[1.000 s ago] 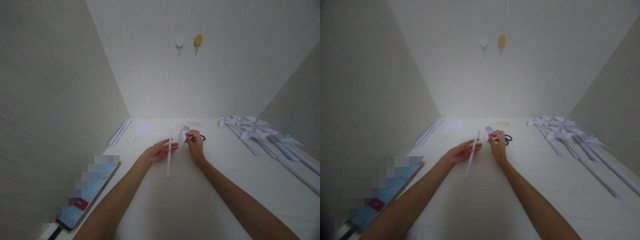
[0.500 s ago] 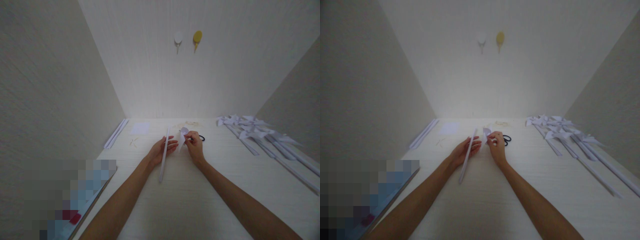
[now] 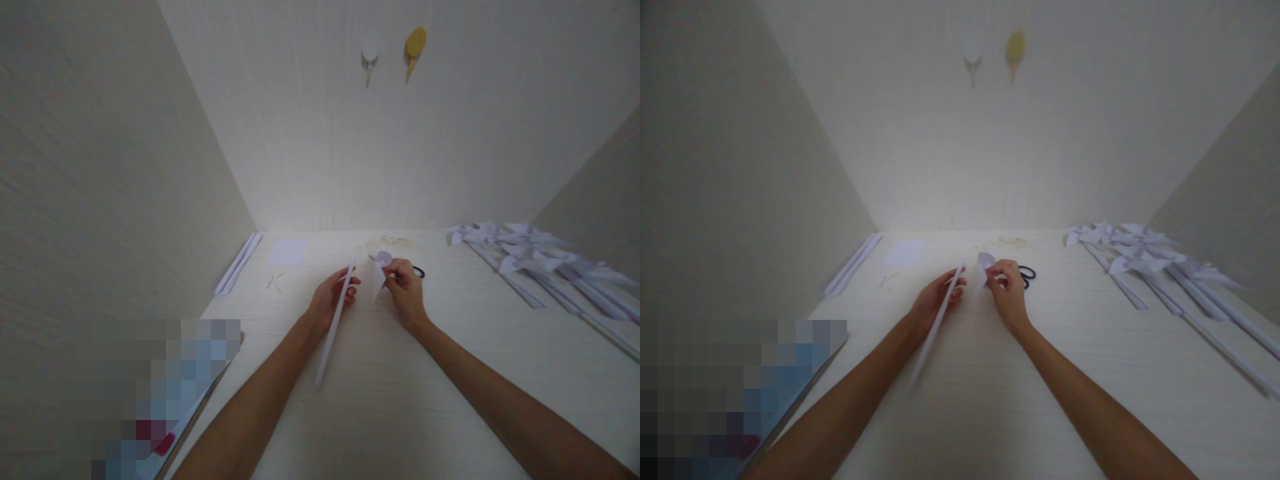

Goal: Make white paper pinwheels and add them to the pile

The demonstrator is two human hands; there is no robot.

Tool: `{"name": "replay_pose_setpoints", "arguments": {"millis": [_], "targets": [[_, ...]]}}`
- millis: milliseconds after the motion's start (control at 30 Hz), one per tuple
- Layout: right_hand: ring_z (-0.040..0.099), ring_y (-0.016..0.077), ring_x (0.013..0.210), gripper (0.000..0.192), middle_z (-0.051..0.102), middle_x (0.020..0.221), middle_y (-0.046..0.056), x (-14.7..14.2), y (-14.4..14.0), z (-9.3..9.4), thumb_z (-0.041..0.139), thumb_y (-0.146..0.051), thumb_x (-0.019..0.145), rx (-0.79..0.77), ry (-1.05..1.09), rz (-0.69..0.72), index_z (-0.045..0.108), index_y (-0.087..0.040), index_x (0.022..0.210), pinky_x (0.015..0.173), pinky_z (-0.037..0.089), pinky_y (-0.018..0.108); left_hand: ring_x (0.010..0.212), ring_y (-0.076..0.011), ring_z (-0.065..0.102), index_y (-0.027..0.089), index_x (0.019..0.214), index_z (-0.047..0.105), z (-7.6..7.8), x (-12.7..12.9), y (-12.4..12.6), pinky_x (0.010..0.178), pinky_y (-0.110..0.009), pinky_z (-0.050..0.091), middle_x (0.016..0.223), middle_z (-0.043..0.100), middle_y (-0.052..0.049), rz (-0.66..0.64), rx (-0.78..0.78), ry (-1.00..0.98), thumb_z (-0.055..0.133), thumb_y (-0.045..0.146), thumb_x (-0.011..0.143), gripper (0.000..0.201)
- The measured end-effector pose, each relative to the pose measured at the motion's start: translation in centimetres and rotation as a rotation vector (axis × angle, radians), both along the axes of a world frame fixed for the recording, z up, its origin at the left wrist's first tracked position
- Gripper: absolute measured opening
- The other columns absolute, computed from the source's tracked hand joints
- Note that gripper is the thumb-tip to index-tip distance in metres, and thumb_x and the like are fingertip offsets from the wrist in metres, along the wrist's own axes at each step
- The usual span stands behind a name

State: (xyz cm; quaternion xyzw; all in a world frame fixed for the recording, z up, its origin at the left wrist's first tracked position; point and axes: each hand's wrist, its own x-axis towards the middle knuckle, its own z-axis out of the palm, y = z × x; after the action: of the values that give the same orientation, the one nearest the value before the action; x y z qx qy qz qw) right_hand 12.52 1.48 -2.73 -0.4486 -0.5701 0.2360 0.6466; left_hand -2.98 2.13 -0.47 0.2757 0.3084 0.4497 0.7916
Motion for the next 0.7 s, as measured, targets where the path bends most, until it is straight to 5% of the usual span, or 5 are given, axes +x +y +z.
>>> {"name": "replay_pose_setpoints", "arguments": {"millis": [333,467,700], "targets": [[0.045,0.0136,0.066,0.001,0.045,0.076,0.002,-0.12,-0.35,0.15,0.055,-0.020,0.069,-0.009,-0.134,-0.065,0.056,-0.020,0.069,0.058,0.042,0.029,0.041,-0.0023,0.042,0.012,0.079,0.060,-0.34,1.05,-0.80,0.039,-0.016,0.029,0.064,0.057,0.000,0.109,0.329,0.355,0.058,0.021,0.064,0.018],[0.043,0.0142,0.064,0.003,0.045,0.071,0.001,0.00,-0.48,0.30,0.055,-0.021,0.069,0.011,-0.213,-0.140,0.057,-0.020,0.068,0.058,0.039,0.030,0.034,-0.0025,0.036,0.012,0.067,0.060,-0.34,1.04,-0.71,0.036,-0.017,0.025,0.044,0.047,0.005,0.081,0.390,0.478,0.054,0.026,0.067,0.015],[0.043,0.0138,0.063,0.003,0.044,0.070,0.001,-0.14,-0.70,0.56,0.055,-0.021,0.070,0.020,-0.252,-0.120,0.057,-0.020,0.068,0.057,0.039,0.029,0.033,-0.0037,0.040,0.012,0.080,0.064,-0.49,0.91,-0.77,0.034,-0.016,0.029,0.048,0.053,0.003,0.128,0.438,0.650,0.055,0.021,0.066,0.019]]}}
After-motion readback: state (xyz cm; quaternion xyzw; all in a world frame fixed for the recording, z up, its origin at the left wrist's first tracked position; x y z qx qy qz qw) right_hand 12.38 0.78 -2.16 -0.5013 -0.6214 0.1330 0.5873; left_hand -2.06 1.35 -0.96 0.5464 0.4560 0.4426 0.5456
